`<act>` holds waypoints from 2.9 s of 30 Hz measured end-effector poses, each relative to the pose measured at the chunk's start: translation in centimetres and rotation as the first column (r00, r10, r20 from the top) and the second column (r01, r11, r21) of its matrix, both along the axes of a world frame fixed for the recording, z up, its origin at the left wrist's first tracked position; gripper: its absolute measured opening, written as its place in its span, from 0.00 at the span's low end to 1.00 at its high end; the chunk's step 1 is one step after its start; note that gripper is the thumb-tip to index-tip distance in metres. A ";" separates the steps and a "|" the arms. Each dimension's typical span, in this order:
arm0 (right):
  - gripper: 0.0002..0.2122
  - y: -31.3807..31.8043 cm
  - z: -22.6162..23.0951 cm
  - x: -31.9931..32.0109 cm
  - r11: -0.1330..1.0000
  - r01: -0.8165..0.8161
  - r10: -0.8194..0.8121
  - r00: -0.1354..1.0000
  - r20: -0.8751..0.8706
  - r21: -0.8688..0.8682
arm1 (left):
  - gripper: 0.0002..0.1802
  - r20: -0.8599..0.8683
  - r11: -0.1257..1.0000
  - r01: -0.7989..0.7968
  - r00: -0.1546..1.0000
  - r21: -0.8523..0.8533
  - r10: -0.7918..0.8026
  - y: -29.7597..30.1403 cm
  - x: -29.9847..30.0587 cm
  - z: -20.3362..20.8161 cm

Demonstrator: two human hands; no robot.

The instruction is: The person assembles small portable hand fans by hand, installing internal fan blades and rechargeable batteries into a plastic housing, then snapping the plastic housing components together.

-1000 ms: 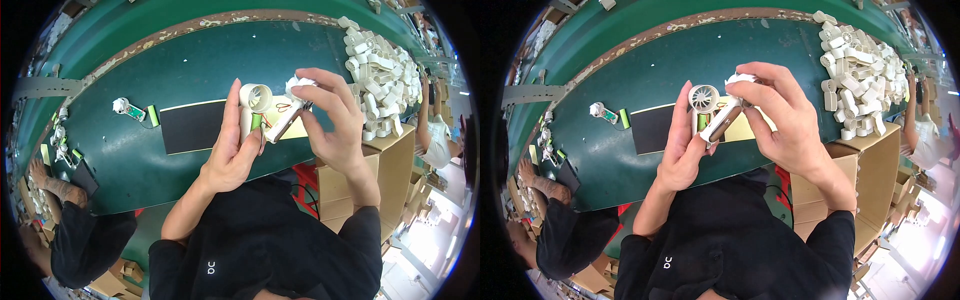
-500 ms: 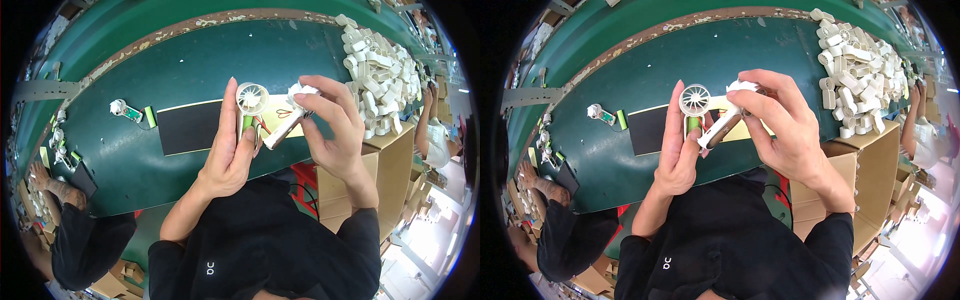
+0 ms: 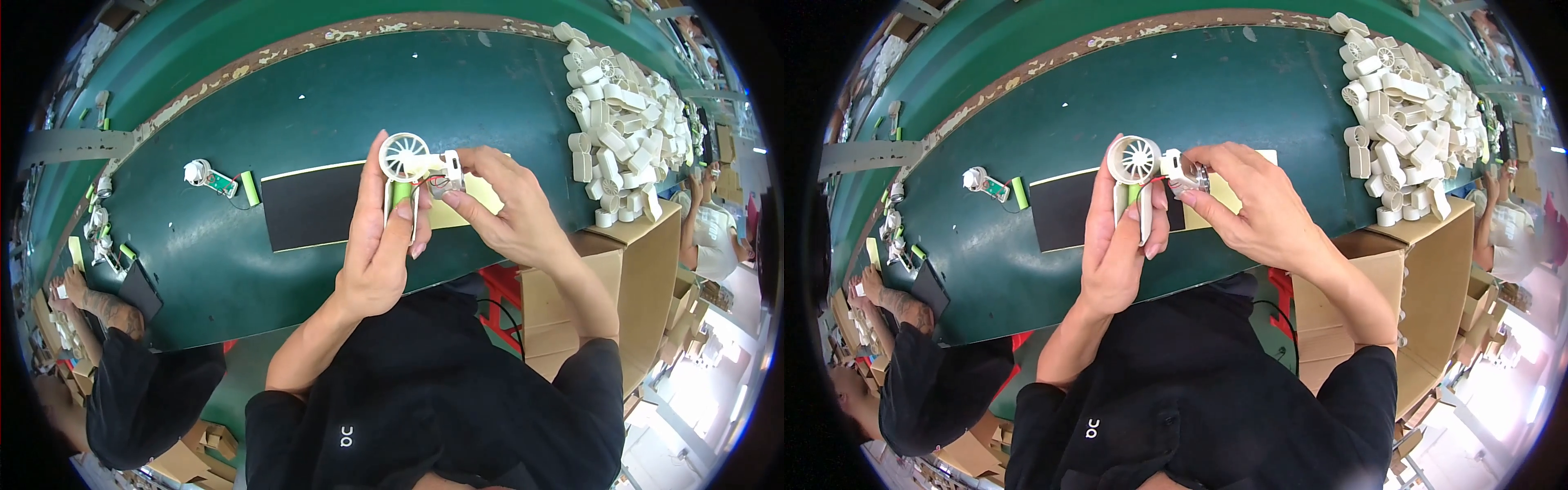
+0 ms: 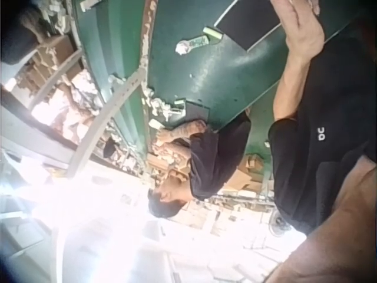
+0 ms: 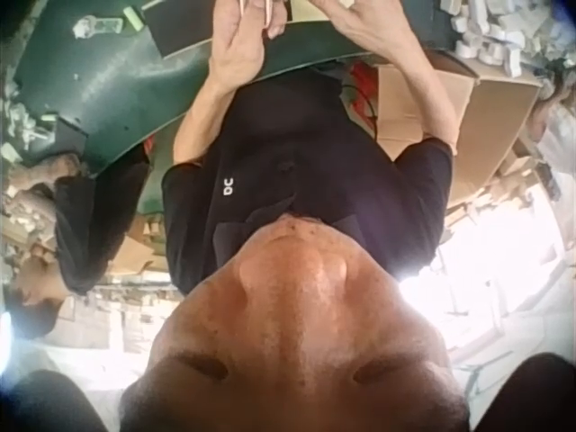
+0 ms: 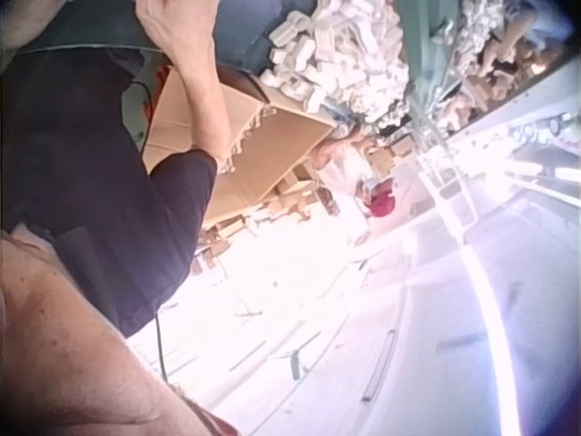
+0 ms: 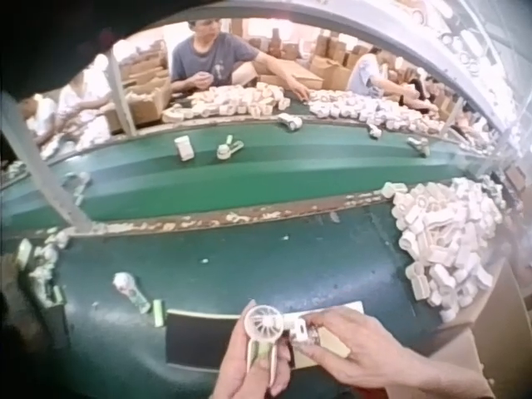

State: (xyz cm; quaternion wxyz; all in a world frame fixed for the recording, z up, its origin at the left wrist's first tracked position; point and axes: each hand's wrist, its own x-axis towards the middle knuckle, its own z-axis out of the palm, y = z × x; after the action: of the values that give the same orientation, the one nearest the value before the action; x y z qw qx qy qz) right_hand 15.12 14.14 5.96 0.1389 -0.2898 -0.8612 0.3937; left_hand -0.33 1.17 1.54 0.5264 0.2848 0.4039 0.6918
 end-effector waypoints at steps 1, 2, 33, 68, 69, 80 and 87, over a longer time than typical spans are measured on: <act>0.16 0.0 0.1 -0.1 1.000 -0.001 0.001 1.000 -0.001 -0.003 | 0.39 0.081 0.997 0.075 0.994 -0.006 -0.074 -0.1 -0.4 0.1; 0.16 0.0 0.1 -0.1 1.000 -0.005 0.005 1.000 0.001 -0.002 | 0.42 0.161 0.989 0.150 0.976 -0.006 -0.147 -0.2 -0.7 0.1; 0.05 -1.4 2.2 -2.4 0.997 0.001 0.008 0.993 -0.114 0.077 | 0.44 -0.468 0.976 0.215 0.866 0.031 -0.176 -0.5 -0.4 -1.4; 0.12 -2.9 -8.2 -1.5 0.930 0.120 -0.128 0.992 0.002 0.347 | 0.38 -0.210 0.990 -0.127 0.971 -0.061 0.112 -0.5 -2.6 -7.0; 0.11 -3.0 -8.2 -1.6 0.918 0.100 -0.117 0.993 0.019 0.383 | 0.38 -0.209 0.989 -0.132 0.971 -0.063 0.117 -0.6 -2.6 -7.0; 0.06 -1.1 -7.6 -1.9 0.983 0.174 -0.170 0.983 0.073 -0.052 | 0.39 -0.152 0.988 -0.124 0.982 -0.095 0.109 -0.7 -2.8 -7.1; 0.04 -0.3 -2.7 0.0 0.925 0.236 -0.288 0.947 -0.145 -0.297 | 0.40 -0.187 0.984 -0.164 0.971 -0.073 0.148 -0.9 -2.3 -5.2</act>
State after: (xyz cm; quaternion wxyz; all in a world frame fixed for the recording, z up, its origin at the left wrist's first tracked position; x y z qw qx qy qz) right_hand 15.16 13.86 3.23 0.2286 -0.3810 -0.7345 0.5129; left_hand -2.62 0.29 -3.65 0.4438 0.2903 0.5010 0.6839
